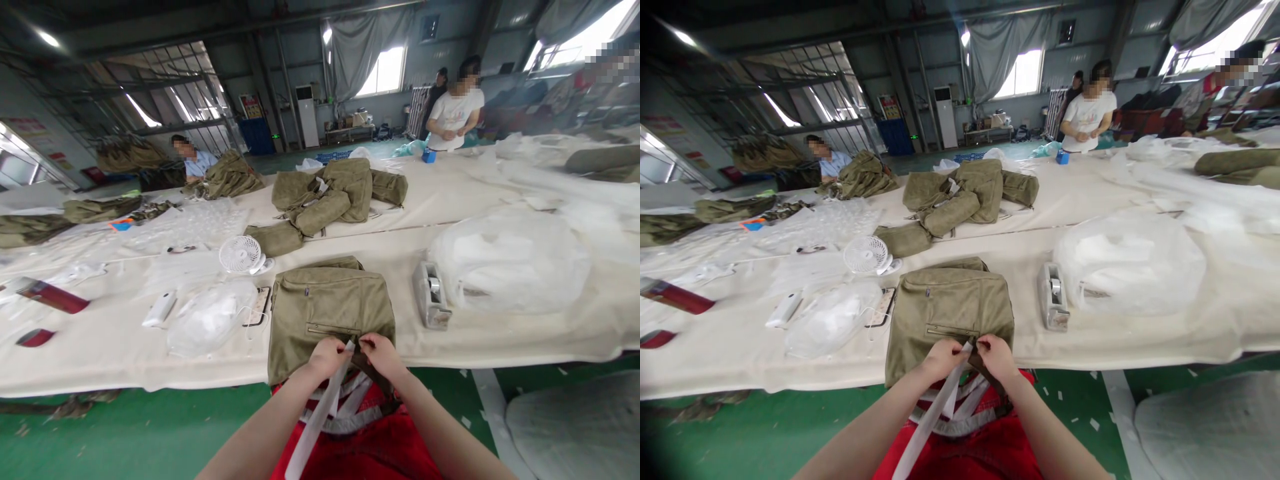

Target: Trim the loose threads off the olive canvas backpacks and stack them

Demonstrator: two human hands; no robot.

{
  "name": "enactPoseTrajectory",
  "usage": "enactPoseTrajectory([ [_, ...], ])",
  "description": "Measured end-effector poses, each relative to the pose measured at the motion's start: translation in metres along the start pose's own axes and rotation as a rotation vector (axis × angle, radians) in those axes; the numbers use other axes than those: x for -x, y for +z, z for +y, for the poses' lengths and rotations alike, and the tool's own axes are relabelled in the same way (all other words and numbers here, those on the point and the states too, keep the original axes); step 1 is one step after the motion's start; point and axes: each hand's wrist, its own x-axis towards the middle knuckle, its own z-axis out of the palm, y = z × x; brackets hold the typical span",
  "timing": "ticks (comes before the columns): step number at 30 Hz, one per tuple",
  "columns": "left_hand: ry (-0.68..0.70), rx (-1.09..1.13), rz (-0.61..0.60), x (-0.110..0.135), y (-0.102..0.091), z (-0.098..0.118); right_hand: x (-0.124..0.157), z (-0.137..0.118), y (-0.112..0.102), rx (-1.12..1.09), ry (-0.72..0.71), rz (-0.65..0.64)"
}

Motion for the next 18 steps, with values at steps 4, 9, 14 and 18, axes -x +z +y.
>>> enactPoseTrajectory([
  [4, -0.014, 0.016, -0.018, -0.001, 0.006, -0.005, -0.006, 0.001, 0.004, -0.029, 0.061, -0.095],
  [9, -0.14, 0.137, -0.021, -0.006, 0.009, -0.005, -0.01, 0.001, 0.009, -0.029, 0.068, -0.072],
  [14, -0.199, 0.214, 0.009, -0.014, 0.011, -0.004, -0.009, 0.002, 0.009, -0.047, 0.061, -0.045],
  [18, -0.191, 0.185, 0.025, -0.019, 0.013, -0.001, -0.011, 0.001, 0.007, -0.035, 0.109, -0.077],
])
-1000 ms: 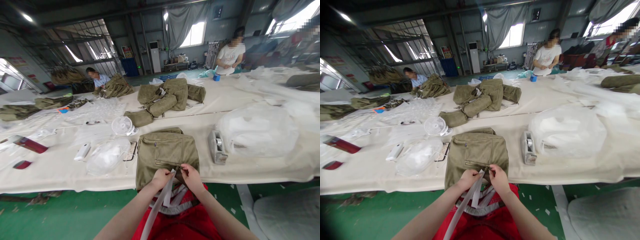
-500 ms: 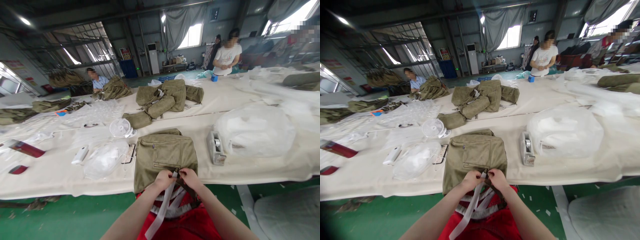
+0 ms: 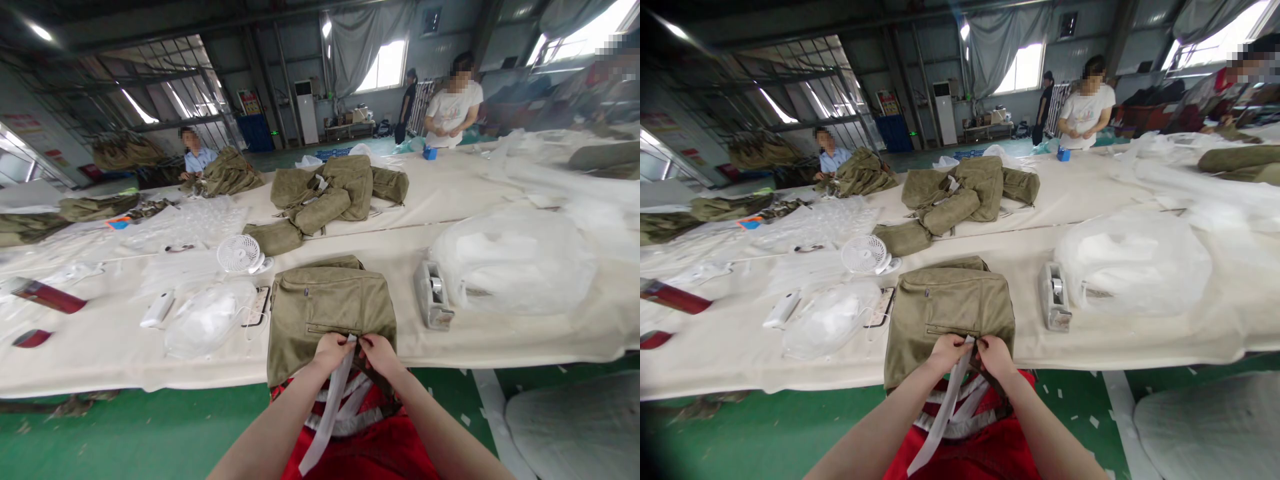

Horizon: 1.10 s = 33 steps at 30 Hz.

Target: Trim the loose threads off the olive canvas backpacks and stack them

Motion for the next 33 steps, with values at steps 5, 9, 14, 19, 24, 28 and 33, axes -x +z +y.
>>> enactPoseTrajectory([
  [5, 0.006, -0.027, 0.041, -0.002, -0.004, 0.006, -0.006, -0.005, 0.0, -0.01, 0.096, -0.095],
  [9, -0.004, -0.031, 0.034, -0.009, -0.012, 0.008, -0.012, -0.004, 0.002, -0.148, 0.134, -0.115],
  [14, -0.04, -0.001, 0.001, -0.018, -0.016, 0.005, -0.015, 0.002, 0.009, -0.274, 0.117, -0.03],
  [19, -0.062, -0.051, 0.079, -0.016, -0.012, 0.011, -0.019, 0.006, 0.015, -0.341, 0.132, 0.004],
  [24, 0.069, -0.255, 0.287, -0.002, 0.003, 0.018, -0.025, 0.007, 0.02, -0.372, 0.162, 0.043],
  [28, 0.297, -0.526, 0.397, 0.008, 0.02, 0.01, -0.028, 0.008, 0.022, -0.41, 0.148, 0.055],
  [33, 0.358, -0.682, 0.365, 0.012, 0.028, 0.002, -0.026, 0.007, 0.02, -0.455, 0.147, 0.023],
])
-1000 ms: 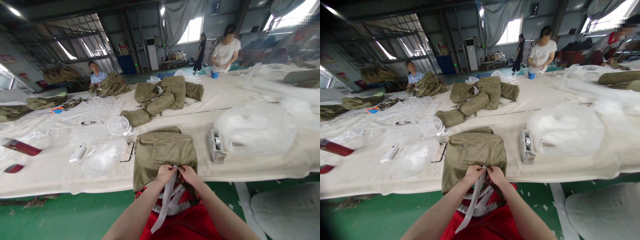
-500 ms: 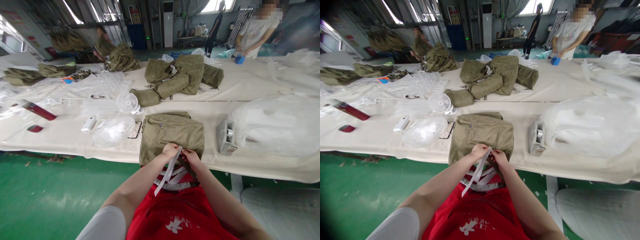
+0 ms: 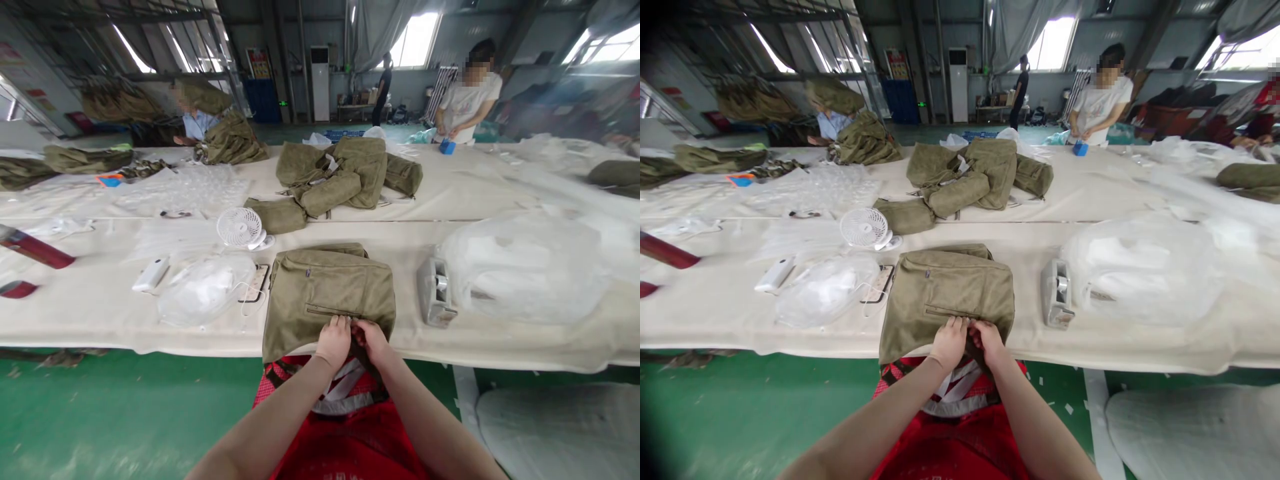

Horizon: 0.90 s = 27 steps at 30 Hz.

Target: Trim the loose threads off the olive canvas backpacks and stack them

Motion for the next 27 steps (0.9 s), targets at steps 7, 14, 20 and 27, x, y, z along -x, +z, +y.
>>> enactPoseTrajectory([
  [7, -0.392, 0.661, -0.209, -0.013, -0.01, -0.01, -0.001, -0.001, 0.008, -0.015, 0.027, 0.079],
  [14, -0.459, 1.154, -0.61, -0.019, -0.013, -0.033, -0.001, 0.001, 0.007, -0.012, -0.018, 0.047],
  [20, -0.488, 1.537, -0.613, -0.012, -0.001, -0.035, -0.003, 0.003, 0.009, 0.007, -0.011, 0.066],
  [27, -0.52, 1.542, -0.55, -0.01, 0.01, -0.034, 0.02, -0.032, -0.029, 0.455, -0.209, -0.079],
])
